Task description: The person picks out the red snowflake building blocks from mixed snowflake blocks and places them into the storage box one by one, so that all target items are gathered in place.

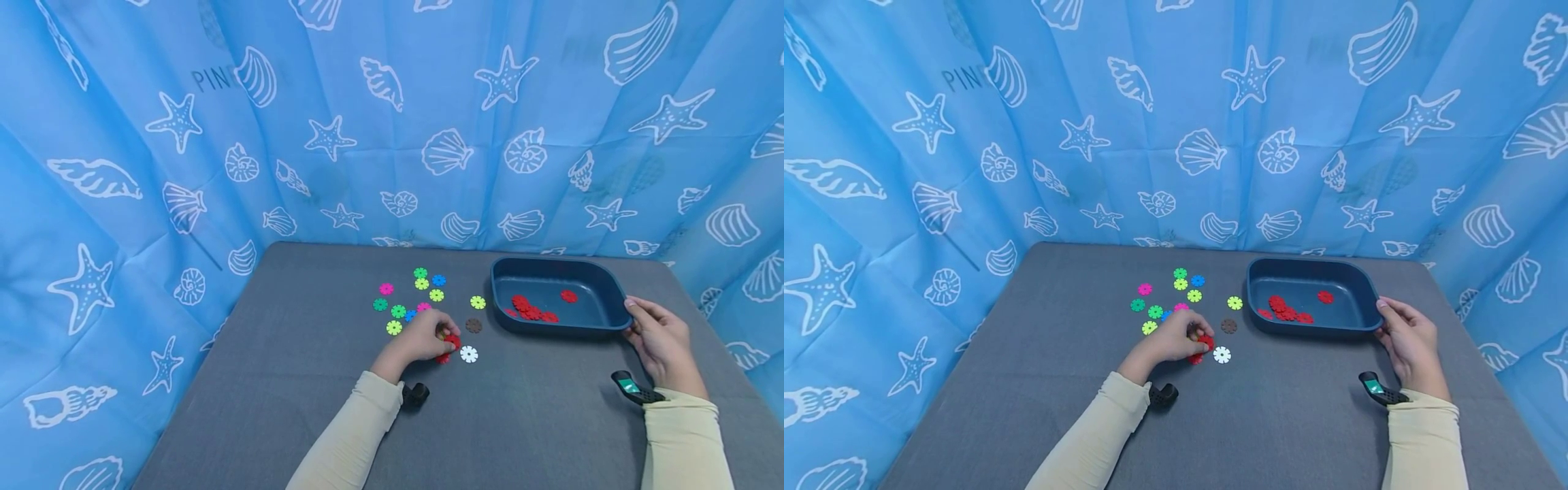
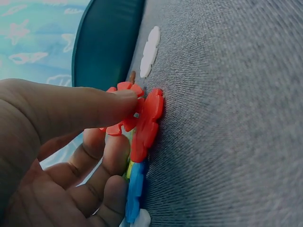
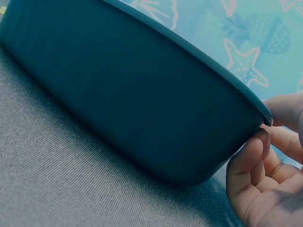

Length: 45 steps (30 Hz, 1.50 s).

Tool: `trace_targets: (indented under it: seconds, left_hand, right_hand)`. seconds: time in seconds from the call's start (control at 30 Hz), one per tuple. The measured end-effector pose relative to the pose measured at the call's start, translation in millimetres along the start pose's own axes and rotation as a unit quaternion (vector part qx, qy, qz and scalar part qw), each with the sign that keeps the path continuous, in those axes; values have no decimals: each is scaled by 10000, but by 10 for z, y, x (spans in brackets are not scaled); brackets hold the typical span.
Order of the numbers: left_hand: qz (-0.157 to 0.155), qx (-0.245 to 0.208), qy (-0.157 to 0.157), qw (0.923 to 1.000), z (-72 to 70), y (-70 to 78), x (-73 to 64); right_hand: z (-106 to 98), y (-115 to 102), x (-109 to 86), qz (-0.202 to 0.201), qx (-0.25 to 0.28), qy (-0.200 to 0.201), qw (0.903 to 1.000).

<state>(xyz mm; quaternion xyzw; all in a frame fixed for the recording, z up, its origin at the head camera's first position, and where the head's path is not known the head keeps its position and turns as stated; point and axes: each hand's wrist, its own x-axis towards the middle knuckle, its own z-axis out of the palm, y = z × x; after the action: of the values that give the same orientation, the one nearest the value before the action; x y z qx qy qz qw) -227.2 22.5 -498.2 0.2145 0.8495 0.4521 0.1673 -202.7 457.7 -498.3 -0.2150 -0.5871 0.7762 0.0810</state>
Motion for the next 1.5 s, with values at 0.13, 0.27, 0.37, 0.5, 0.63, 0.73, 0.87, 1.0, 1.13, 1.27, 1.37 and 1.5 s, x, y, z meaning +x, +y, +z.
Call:
trace_targets:
  seconds: [0.13, 0.27, 0.37, 0.5, 0.63, 0.73, 0.87, 1.0, 1.13, 1.27, 1.37, 1.5]
  left_hand:
    - [13, -101, 44, 9999, -9, 1, 0]
    - [110, -163, 133, 9997, -24, 5, 4]
    - [241, -188, 238, 9992, -38, 19, 22]
    - [416, -349, 336, 9980, -51, 63, 70]
    - [499, -778, 400, 9949, -42, 111, 139]
    - [443, -1171, 493, 9909, -20, 147, 206]
    - [303, -1565, 618, 9853, 26, 212, 320]
    - [179, -1857, 705, 9799, 84, 294, 432]
    - [113, -2089, 767, 9749, 148, 381, 518]
    - [20, -2260, 788, 9709, 207, 450, 576]
    - [-17, -2308, 792, 9698, 238, 480, 604]
    - [-43, -2244, 777, 9714, 258, 492, 613]
  right_hand:
    - [-7, -2, -6, -2, 15, -38, 10000]
    - [-15, -5, -7, -7, 46, -71, 10000]
    - [-22, -3, -5, -5, 44, -61, 10000]
    - [-35, 8, -4, -6, 50, -36, 10000]
    - [-43, 24, -18, 34, 57, 9, 10000]
    - [-41, 35, -32, 68, 62, 44, 9999]
    - [-37, 36, -46, 65, 95, 48, 9999]
    - [-35, 26, -49, 79, 106, 40, 9999]
    - [-33, 23, -34, 78, 33, 18, 10000]
    - [-31, 25, -15, 35, -13, -22, 10000]
    - [-27, 17, -10, 27, 3, -44, 10000]
    - [-13, -3, -16, 28, -2, -57, 10000]
